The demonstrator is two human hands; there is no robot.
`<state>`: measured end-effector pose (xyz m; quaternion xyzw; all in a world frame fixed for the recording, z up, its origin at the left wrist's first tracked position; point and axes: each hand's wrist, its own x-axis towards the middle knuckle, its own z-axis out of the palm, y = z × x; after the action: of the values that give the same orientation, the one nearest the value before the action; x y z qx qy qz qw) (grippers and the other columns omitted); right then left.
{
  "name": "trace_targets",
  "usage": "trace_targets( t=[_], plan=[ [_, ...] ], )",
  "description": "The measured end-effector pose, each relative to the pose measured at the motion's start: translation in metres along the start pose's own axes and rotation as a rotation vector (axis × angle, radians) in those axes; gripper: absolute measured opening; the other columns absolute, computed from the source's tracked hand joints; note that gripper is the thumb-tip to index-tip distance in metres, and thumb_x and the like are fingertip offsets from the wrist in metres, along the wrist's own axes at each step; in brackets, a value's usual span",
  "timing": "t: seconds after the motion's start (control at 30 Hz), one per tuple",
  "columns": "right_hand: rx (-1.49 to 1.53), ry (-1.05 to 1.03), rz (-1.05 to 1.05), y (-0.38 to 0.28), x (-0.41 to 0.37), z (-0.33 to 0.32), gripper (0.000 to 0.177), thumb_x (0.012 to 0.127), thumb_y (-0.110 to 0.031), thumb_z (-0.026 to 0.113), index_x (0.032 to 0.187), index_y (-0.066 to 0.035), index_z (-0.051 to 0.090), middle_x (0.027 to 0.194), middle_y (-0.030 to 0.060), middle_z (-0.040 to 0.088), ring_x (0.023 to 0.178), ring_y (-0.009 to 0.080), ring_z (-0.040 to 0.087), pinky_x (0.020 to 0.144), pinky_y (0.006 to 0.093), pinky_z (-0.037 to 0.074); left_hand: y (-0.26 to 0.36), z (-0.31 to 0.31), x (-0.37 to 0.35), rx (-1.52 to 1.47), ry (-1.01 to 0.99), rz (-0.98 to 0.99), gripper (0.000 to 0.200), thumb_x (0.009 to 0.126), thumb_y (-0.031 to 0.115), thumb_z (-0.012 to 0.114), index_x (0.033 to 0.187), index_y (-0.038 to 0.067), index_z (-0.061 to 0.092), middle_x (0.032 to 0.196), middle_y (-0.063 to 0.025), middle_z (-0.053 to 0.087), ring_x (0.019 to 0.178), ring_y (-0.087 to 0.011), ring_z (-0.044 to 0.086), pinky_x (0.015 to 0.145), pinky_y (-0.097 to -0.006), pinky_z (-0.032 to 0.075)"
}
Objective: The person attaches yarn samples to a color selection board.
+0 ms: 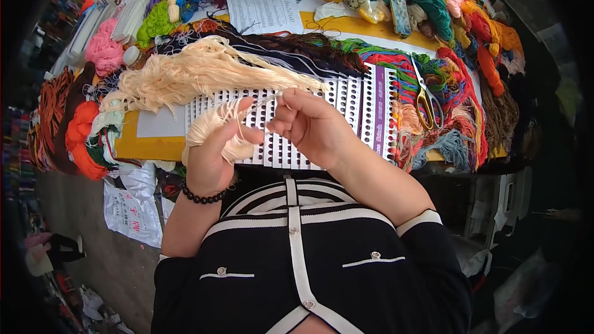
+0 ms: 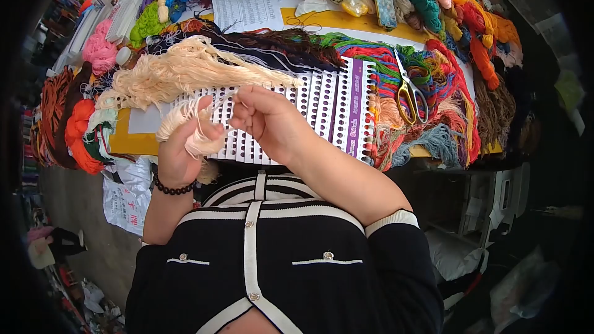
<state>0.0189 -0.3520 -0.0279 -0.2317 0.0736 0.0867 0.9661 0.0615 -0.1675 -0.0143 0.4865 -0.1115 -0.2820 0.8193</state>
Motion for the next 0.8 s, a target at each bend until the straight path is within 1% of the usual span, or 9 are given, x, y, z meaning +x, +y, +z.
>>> trace_targets(
  t=[0.03, 0.1, 0.13, 0.2, 0.3, 0.43, 0.53, 0.6, 0.8],
  plan=[
    [-0.169, 0.006, -0.014, 0.0, -0.003, 0.001, 0.01, 0.086, -0.012, 0.057, 0.085, -0.003, 0.061, 0.076, 0.0023, 0.061, 0.064, 0.0103, 0.05, 0.064, 0.0242, 0.041, -0.001, 0.0, 0.0, 0.001, 0.0, -0.001, 0.033, 0.089, 0.007, 0.047, 0.119, -0.006, 0.051, 0.089, -0.012, 0.065, 0.08, -0.0183, 0.063, 0.081, -0.0299, 0.048],
    [-0.314, 0.058, -0.028, 0.003, -0.007, 0.015, 0.01, 0.084, -0.011, 0.059, 0.085, -0.002, 0.062, 0.074, 0.0015, 0.06, 0.064, 0.0088, 0.05, 0.062, 0.0229, 0.04, -0.003, 0.002, 0.001, 0.095, -0.138, -0.003, 0.041, 0.089, 0.007, 0.044, 0.128, -0.006, 0.043, 0.1, -0.0137, 0.062, 0.099, -0.0188, 0.057, 0.092, -0.0336, 0.042],
    [-0.461, 0.11, -0.039, 0.006, -0.007, 0.019, 0.01, 0.082, -0.01, 0.061, 0.085, -0.001, 0.063, 0.072, 0.0008, 0.059, 0.064, 0.0073, 0.05, 0.061, 0.0216, 0.038, -0.005, 0.006, 0.001, 0.094, -0.14, -0.005, 0.041, 0.089, 0.007, 0.044, 0.128, -0.006, 0.043, 0.1, -0.0137, 0.062, 0.099, -0.0188, 0.057, 0.092, -0.0336, 0.042],
    [-0.468, 0.092, -0.034, 0.011, -0.005, 0.017, 0.01, 0.08, -0.008, 0.063, 0.084, 0.001, 0.065, 0.067, 0.0001, 0.057, 0.061, 0.0054, 0.048, 0.058, 0.0201, 0.037, -0.008, 0.013, 0.001, 0.237, -0.015, 0.052, 0.043, 0.086, 0.005, 0.044, 0.127, -0.007, 0.044, 0.112, -0.0141, 0.058, 0.106, -0.0183, 0.054, 0.094, -0.0322, 0.04],
    [-0.548, 0.112, -0.037, 0.014, -0.003, 0.016, 0.008, 0.082, -0.007, 0.062, 0.082, 0.001, 0.064, 0.064, 0.0007, 0.056, 0.057, 0.006, 0.047, 0.056, 0.0197, 0.036, -0.011, 0.016, 0.001, 0.319, -0.017, 0.061, 0.04, 0.087, 0.002, 0.047, 0.127, -0.005, 0.046, 0.117, -0.0115, 0.056, 0.11, -0.0173, 0.052, 0.095, -0.0289, 0.04],
    [-0.526, 0.114, 0.0, 0.014, -0.002, 0.012, 0.008, 0.082, -0.007, 0.062, 0.078, 0.0, 0.063, 0.064, 0.0014, 0.056, 0.056, 0.0074, 0.047, 0.055, 0.021, 0.038, -0.012, 0.017, -0.001, 0.378, -0.023, 0.113, 0.039, 0.088, 0.003, 0.048, 0.127, -0.004, 0.046, 0.115, -0.0114, 0.057, 0.101, -0.0166, 0.057, 0.087, -0.028, 0.046],
    [-0.451, 0.071, -0.012, 0.014, -0.003, 0.011, 0.007, 0.082, -0.007, 0.062, 0.08, 0.0, 0.062, 0.066, 0.0024, 0.057, 0.057, 0.0091, 0.05, 0.058, 0.0226, 0.042, -0.007, 0.017, -0.001, 0.294, -0.065, 0.039, 0.036, 0.092, 0.007, 0.047, 0.125, -0.004, 0.047, 0.11, -0.0111, 0.059, 0.091, -0.0156, 0.06, 0.075, -0.0268, 0.051],
    [-0.422, 0.06, -0.021, 0.014, -0.005, 0.014, 0.007, 0.082, -0.007, 0.062, 0.082, 0.0, 0.062, 0.068, 0.003, 0.058, 0.058, 0.0103, 0.052, 0.06, 0.0235, 0.044, -0.011, 0.015, 0.002, 0.274, 0.027, -0.013, 0.033, 0.093, 0.011, 0.047, 0.122, -0.004, 0.05, 0.105, -0.0108, 0.061, 0.084, -0.0149, 0.061, 0.064, -0.0259, 0.051],
    [-0.356, 0.018, -0.136, 0.01, 0.0, 0.004, 0.012, 0.086, -0.011, 0.058, 0.089, 0.0, 0.061, 0.072, 0.0021, 0.061, 0.071, 0.0112, 0.057, 0.074, 0.0257, 0.045, -0.01, 0.01, 0.004, 0.18, 0.128, 0.039, 0.033, 0.093, 0.015, 0.047, 0.117, -0.007, 0.052, 0.102, -0.0119, 0.062, 0.084, -0.0158, 0.061, 0.077, -0.0277, 0.049]
  ],
)
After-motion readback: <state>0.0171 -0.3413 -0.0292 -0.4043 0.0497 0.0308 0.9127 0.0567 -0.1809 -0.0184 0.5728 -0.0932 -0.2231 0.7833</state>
